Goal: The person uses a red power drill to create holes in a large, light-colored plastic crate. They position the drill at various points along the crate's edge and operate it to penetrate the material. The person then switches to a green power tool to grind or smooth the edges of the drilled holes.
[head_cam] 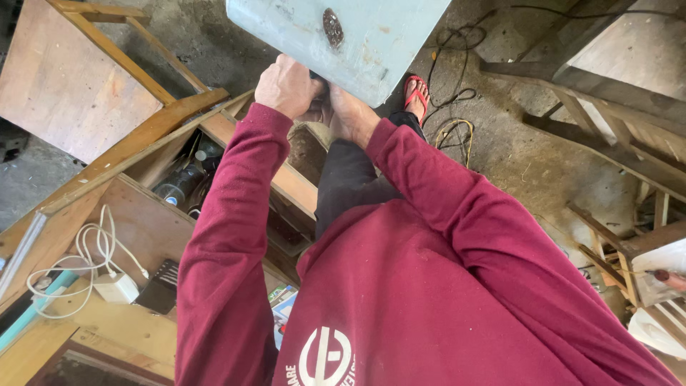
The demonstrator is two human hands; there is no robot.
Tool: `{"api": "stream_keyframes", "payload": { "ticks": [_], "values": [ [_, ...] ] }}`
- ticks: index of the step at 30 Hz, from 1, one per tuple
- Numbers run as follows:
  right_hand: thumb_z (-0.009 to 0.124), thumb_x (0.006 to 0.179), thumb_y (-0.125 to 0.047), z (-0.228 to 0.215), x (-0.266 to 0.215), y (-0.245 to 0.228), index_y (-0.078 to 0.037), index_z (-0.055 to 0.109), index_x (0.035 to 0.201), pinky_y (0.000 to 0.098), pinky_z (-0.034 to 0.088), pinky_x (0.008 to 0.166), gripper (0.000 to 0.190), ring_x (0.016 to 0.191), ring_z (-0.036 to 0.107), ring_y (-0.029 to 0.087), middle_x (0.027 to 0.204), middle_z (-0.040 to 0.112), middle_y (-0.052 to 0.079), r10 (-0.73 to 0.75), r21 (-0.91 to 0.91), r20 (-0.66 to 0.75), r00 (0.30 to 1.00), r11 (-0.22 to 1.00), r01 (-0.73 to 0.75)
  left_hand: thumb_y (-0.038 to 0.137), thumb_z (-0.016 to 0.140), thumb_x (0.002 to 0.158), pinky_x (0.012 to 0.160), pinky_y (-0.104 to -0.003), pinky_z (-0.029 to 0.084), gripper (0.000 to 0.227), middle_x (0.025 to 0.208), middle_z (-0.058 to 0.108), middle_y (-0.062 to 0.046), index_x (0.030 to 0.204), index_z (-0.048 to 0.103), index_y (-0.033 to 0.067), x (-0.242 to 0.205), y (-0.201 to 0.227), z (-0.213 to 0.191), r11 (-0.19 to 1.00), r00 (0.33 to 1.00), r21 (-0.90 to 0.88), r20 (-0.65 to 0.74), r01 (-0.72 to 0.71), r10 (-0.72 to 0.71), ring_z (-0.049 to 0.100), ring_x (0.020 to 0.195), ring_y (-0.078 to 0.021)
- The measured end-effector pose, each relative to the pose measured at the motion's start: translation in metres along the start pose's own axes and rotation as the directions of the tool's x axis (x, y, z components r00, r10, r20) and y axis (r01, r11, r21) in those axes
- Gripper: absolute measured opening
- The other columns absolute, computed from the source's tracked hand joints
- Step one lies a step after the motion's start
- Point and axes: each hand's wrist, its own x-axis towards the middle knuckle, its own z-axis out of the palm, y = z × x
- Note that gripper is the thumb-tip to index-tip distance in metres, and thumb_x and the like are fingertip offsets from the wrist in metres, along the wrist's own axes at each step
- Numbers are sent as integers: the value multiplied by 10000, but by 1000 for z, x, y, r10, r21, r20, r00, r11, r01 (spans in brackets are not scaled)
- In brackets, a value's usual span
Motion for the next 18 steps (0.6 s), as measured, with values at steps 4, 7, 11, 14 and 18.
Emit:
{"api": "stream_keyframes", "payload": {
  "ticks": [4,7,11,14,18],
  "values": [
    [374,1077,-510,-3,3,3,7,619,1204,469,653,817,586,920,755,297,1001,728,123,-4,52,45,999,999,1,257,770,880,777,-516,569,321,1039,673,-300,1037,722,-19,0,0,-4,994,990,-6,-89,-106,105,693,891,-462],
    [348,1063,-510,-2,4,7,-9,608,1202,461,653,813,581,914,755,284,990,741,108,25,67,41,999,997,-28,216,772,835,728,-525,563,309,1020,675,-299,1029,728,-21,-2,1,-5,987,977,-18,-140,-162,158,692,846,-462],
    [374,1083,-498,6,-5,3,-31,593,1243,465,645,797,540,906,745,283,962,721,92,19,114,70,997,993,-26,213,770,837,722,-521,573,289,981,686,-290,989,732,-29,-7,2,-6,990,984,0,-109,-139,138,698,827,-458],
    [387,1078,-480,18,-15,-3,-65,582,1279,462,636,772,501,890,737,283,942,720,88,41,118,28,999,992,-44,196,751,865,729,-509,588,242,970,689,-287,936,737,-35,-11,2,-5,994,994,65,-57,-86,90,709,828,-447],
    [445,1065,-390,31,-26,-11,-103,526,1280,509,630,761,368,893,731,320,939,708,106,28,122,-39,999,992,-23,176,736,868,733,-506,591,217,967,696,-277,921,734,-35,-15,2,-5,996,998,58,-17,-61,62,712,839,-440]
  ]
}}
